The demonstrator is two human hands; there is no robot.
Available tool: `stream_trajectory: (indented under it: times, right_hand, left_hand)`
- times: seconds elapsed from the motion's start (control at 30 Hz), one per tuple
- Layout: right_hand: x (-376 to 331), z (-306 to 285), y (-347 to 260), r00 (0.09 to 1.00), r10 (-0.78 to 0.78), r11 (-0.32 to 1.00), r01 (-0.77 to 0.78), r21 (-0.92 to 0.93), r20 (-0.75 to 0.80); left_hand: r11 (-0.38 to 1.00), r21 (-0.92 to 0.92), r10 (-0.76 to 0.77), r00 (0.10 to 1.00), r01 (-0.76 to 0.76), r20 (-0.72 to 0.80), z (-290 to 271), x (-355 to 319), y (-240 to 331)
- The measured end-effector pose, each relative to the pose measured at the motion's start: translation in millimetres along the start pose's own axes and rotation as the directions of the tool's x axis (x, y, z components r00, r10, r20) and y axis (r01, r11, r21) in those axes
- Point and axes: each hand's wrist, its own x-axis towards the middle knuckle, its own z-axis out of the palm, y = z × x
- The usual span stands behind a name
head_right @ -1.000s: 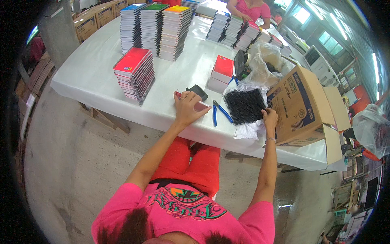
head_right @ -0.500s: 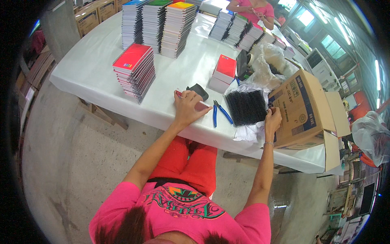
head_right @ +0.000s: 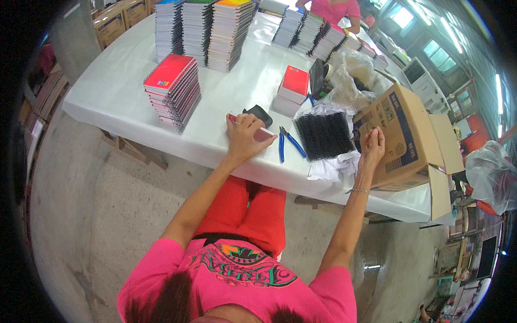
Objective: The person repeatedly picks up a red notebook and a black spiral binding, inserts the binding into the notebook spine, and uses pliers to crimp the binding. Finished notebooks are stacked on the table. The person also handles loose black spiral bindings and a small black plastic piece during the process.
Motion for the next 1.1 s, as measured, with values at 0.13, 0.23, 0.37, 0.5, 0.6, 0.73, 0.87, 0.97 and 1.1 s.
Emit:
stream_trajectory:
  times: [0.13, 0.23, 0.37, 0.5, 0.6, 0.73, 0.87, 0.97, 1.1]
  right_hand:
    - [-25, 31, -13, 0.991, 0.094, 0.984, -0.106, 0.14, 0.09]
    - [-51, 69, -21, 0.974, 0.11, 0.993, -0.116, 0.022, 0.197]
    - [-74, 96, -5, 0.825, 0.187, 0.858, 0.127, -0.497, 0.533]
    - [-109, 121, 26, 0.771, 0.211, 0.729, 0.285, -0.622, 0.601]
    - [-121, 131, 34, 0.744, 0.265, 0.713, 0.277, -0.644, 0.613]
    - [-133, 143, 36, 0.704, 0.22, 0.706, 0.363, -0.608, 0.676]
    - [-137, 142, 43, 0.691, 0.197, 0.705, 0.393, -0.59, 0.696]
    - [-135, 141, 47, 0.78, 0.184, 0.717, 0.31, -0.625, 0.598]
    - [-135, 143, 45, 0.803, 0.156, 0.707, 0.316, -0.632, 0.576]
  left_hand:
    - [0.998, -0.053, -0.021, 0.998, 0.024, 0.052, -1, 0, 0]
    - [0.998, -0.056, -0.02, 0.997, 0.024, 0.074, 2, 1, -3]
    - [0.998, -0.038, -0.042, 0.992, 0.046, 0.117, 1, 4, -3]
    - [0.992, -0.084, -0.078, 0.975, 0.098, 0.209, -5, 10, -1]
    - [0.992, -0.088, -0.07, 0.966, 0.095, 0.249, -8, 12, -1]
    - [0.993, -0.083, -0.057, 0.964, 0.081, 0.261, -9, 12, -5]
    - [0.992, -0.087, -0.064, 0.952, 0.095, 0.301, -9, 14, -6]
    - [0.991, -0.092, -0.061, 0.948, 0.094, 0.313, -9, 14, -6]
    - [0.99, -0.102, -0.06, 0.937, 0.102, 0.345, -13, 15, -4]
